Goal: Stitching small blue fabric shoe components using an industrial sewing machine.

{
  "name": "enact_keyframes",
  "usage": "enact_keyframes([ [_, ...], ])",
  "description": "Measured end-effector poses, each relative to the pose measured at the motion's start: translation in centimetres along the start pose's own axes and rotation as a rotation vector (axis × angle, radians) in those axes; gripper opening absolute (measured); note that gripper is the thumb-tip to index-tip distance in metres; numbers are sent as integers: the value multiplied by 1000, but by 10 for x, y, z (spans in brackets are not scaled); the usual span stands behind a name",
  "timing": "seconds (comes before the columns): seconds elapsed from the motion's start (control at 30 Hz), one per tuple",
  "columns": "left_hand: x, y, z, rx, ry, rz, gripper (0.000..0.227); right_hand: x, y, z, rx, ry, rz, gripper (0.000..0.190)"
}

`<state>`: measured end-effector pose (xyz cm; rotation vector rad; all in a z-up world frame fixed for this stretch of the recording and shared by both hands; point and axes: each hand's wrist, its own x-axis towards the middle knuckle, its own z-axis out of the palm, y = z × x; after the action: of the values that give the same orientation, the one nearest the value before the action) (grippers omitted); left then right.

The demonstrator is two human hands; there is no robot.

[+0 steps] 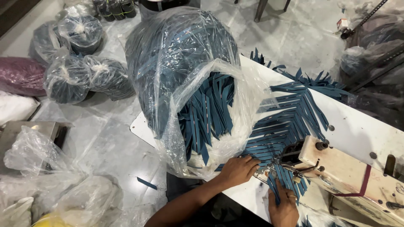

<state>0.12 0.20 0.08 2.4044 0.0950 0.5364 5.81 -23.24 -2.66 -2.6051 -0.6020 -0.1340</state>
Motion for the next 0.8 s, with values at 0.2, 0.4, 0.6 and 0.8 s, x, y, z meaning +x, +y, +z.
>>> enact_keyframes([
  [0.2,0,1,0,-3,-28,-7,27,-1,1,1,-38,-16,12,50],
  [0.4,1,5,5,-21,36,49,26,0,-6,-15,-16,9,-15,49],
  [0.6,0,3,-2,-10,24,-7,26,7,-10,-17,90,5,-157,58],
  [0.8,-1,7,-2,2,-13,-1,23,-2,-89,-106,717,-287,200,64],
])
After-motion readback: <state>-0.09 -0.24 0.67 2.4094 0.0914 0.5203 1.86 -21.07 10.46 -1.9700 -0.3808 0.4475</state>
